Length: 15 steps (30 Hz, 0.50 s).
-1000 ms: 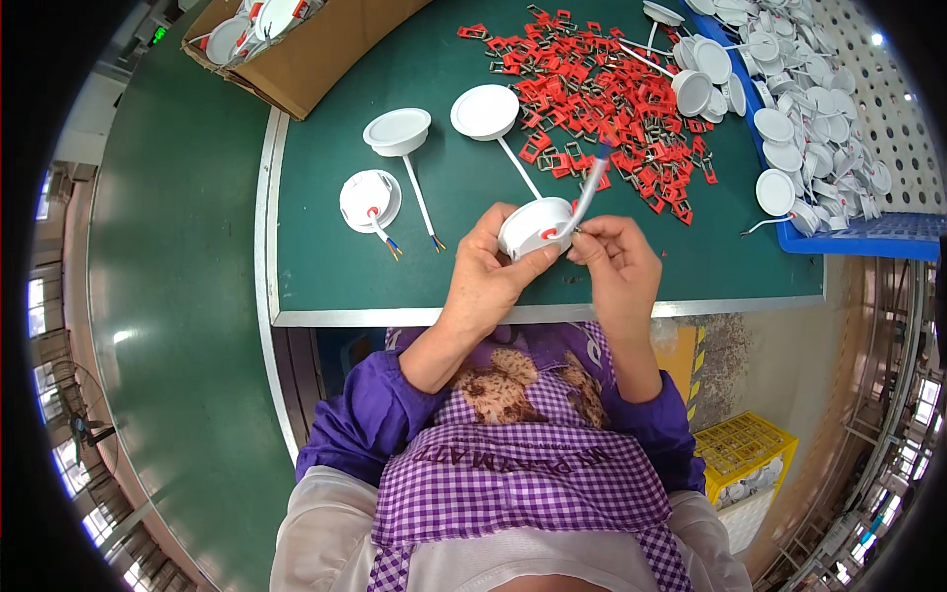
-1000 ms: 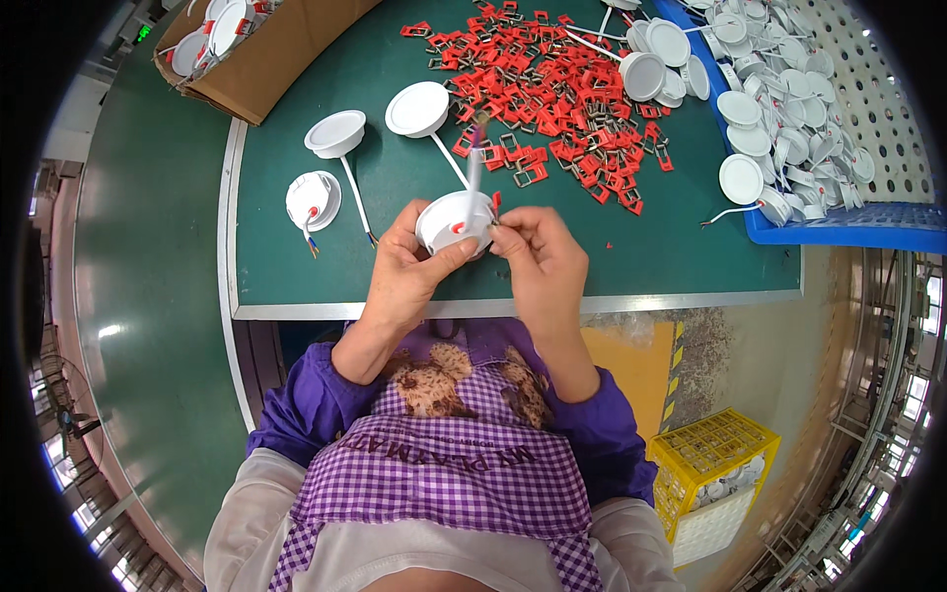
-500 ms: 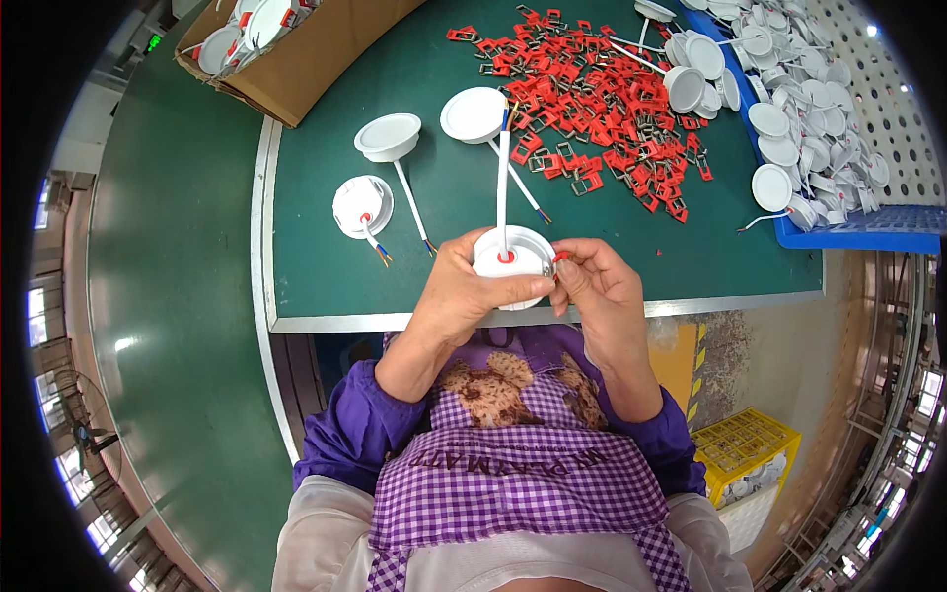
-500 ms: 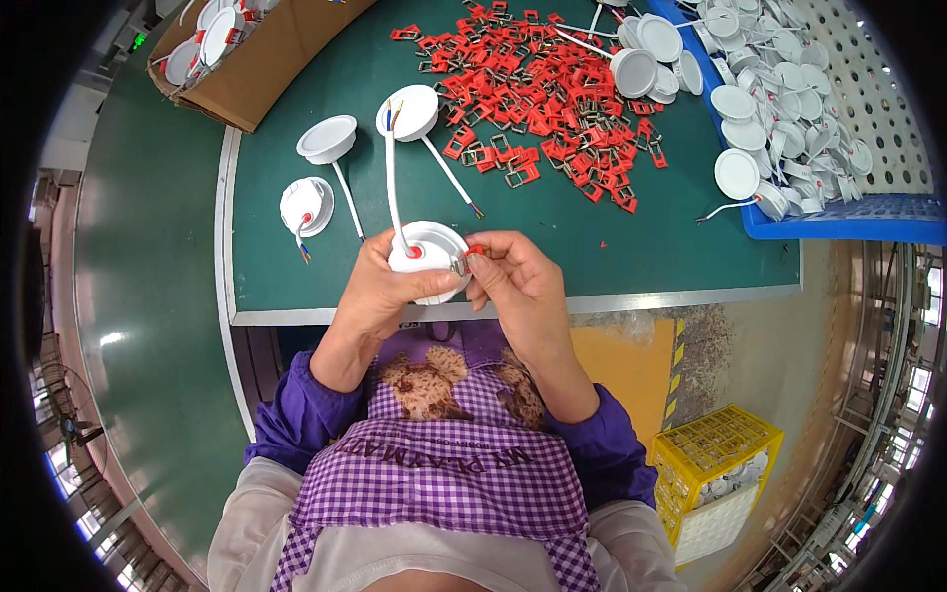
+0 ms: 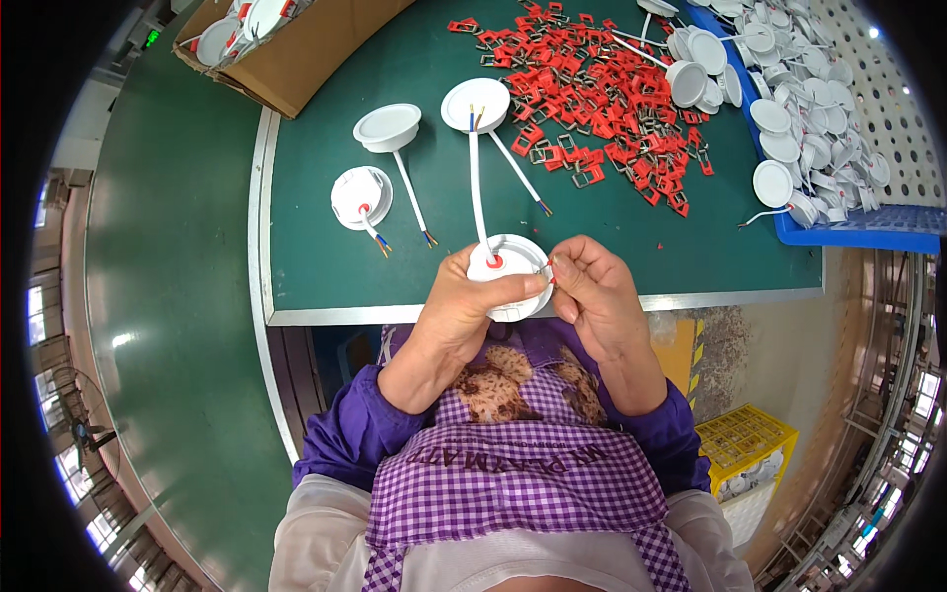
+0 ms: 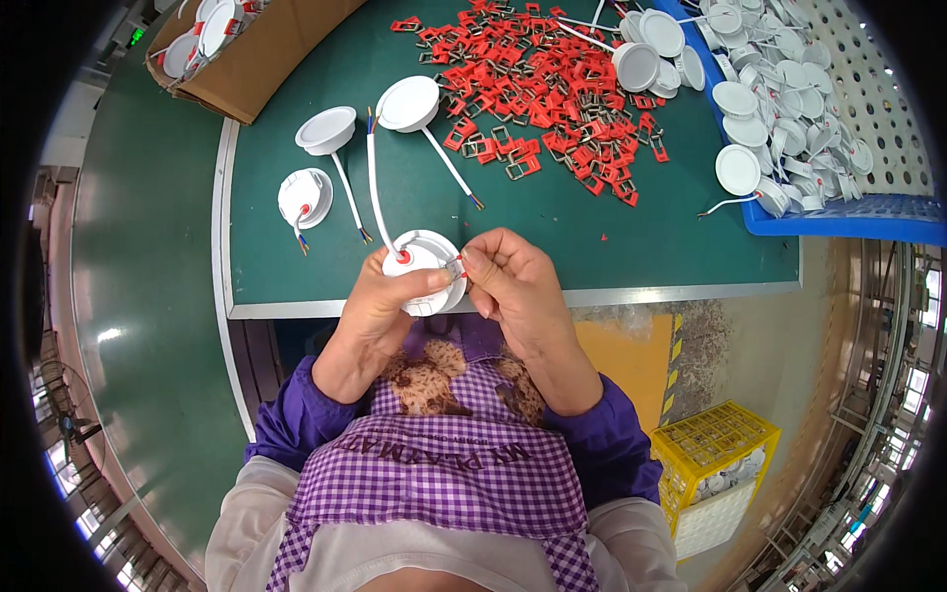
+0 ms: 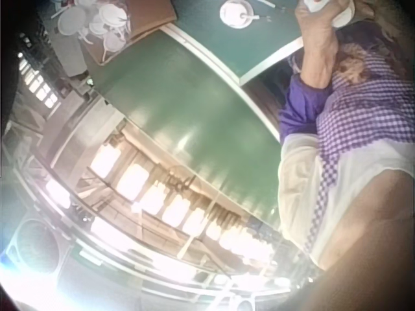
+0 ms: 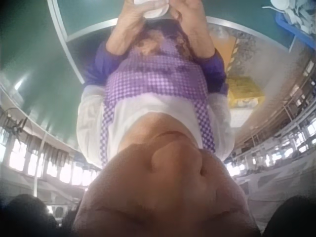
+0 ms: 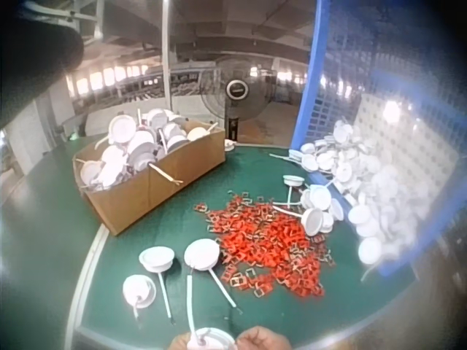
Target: Assembling small white circular electronic components by attaching red clips manually.
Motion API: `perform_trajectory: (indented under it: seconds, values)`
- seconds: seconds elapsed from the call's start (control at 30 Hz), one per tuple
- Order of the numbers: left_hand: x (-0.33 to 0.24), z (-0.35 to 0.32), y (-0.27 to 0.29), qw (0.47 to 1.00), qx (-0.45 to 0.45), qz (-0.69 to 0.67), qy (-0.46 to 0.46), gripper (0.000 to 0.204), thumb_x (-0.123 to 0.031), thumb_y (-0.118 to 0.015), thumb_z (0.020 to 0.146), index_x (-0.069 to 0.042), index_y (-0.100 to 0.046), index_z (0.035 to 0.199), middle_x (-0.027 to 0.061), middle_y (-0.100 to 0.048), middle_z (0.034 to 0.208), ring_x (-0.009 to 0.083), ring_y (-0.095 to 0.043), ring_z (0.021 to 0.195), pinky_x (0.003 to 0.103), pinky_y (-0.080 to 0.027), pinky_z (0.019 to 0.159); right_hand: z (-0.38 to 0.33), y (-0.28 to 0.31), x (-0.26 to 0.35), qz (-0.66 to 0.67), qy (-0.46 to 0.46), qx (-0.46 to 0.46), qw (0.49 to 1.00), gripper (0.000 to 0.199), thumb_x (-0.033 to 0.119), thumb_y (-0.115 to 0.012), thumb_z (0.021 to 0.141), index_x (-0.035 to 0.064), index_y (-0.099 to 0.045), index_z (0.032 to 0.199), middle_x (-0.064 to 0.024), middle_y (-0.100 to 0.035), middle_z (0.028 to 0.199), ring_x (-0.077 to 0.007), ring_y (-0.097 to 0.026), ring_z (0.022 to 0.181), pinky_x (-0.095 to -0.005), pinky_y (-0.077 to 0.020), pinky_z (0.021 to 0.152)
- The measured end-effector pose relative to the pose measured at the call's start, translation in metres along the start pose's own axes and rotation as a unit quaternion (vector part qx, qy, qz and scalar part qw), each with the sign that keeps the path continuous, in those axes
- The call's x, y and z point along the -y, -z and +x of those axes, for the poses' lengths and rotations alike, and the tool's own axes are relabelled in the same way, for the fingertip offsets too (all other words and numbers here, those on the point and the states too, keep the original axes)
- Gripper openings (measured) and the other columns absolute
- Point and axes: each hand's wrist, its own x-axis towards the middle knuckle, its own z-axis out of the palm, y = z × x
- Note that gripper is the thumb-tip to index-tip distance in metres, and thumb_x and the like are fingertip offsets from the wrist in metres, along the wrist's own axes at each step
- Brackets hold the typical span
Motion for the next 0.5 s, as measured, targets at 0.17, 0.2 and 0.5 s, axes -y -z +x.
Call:
perform_trajectory:
  seconds: [0.17,0.2,0.5]
  values:
    - [0.0,0.003,-0.002,0.998,0.004,0.043,-0.047,0.031,0.001,-0.08,0.07,-0.001,-0.067,0.098,0.0058,-0.07,0.088,0.0119,-0.066,0.077,0.026,-0.054,0.072,0.003,0.001,-0.004,0.038,-0.002,-0.028,0.999,0.015,0.018,-0.062,0.094,0.0032,-0.058,0.093,0.0008,-0.056,0.074,-0.0042,-0.045,0.053,-0.0178,-0.0309,0.047]
    - [-0.001,0.002,-0.001,0.996,0.014,0.065,-0.065,0.03,0.001,-0.08,0.071,-0.001,-0.067,0.098,0.0052,-0.07,0.087,0.0114,-0.066,0.076,0.025,-0.054,0.072,0.004,0.002,-0.003,0.038,-0.002,-0.026,0.999,0.015,0.018,-0.062,0.094,0.0032,-0.058,0.093,0.0008,-0.056,0.074,-0.0042,-0.045,0.053,-0.0178,-0.0309,0.047]
    - [-0.007,0.01,0.012,0.997,0.068,0.026,-0.019,0.042,0.001,-0.073,0.077,0.0,-0.057,0.115,0.0088,-0.067,0.101,0.0166,-0.066,0.09,0.033,-0.056,0.076,0.025,0.018,0.012,-0.144,0.002,-0.037,0.989,0.013,0.015,-0.063,0.092,0.0027,-0.061,0.096,-0.0014,-0.059,0.08,-0.0056,-0.051,0.057,-0.0192,-0.0373,0.05]
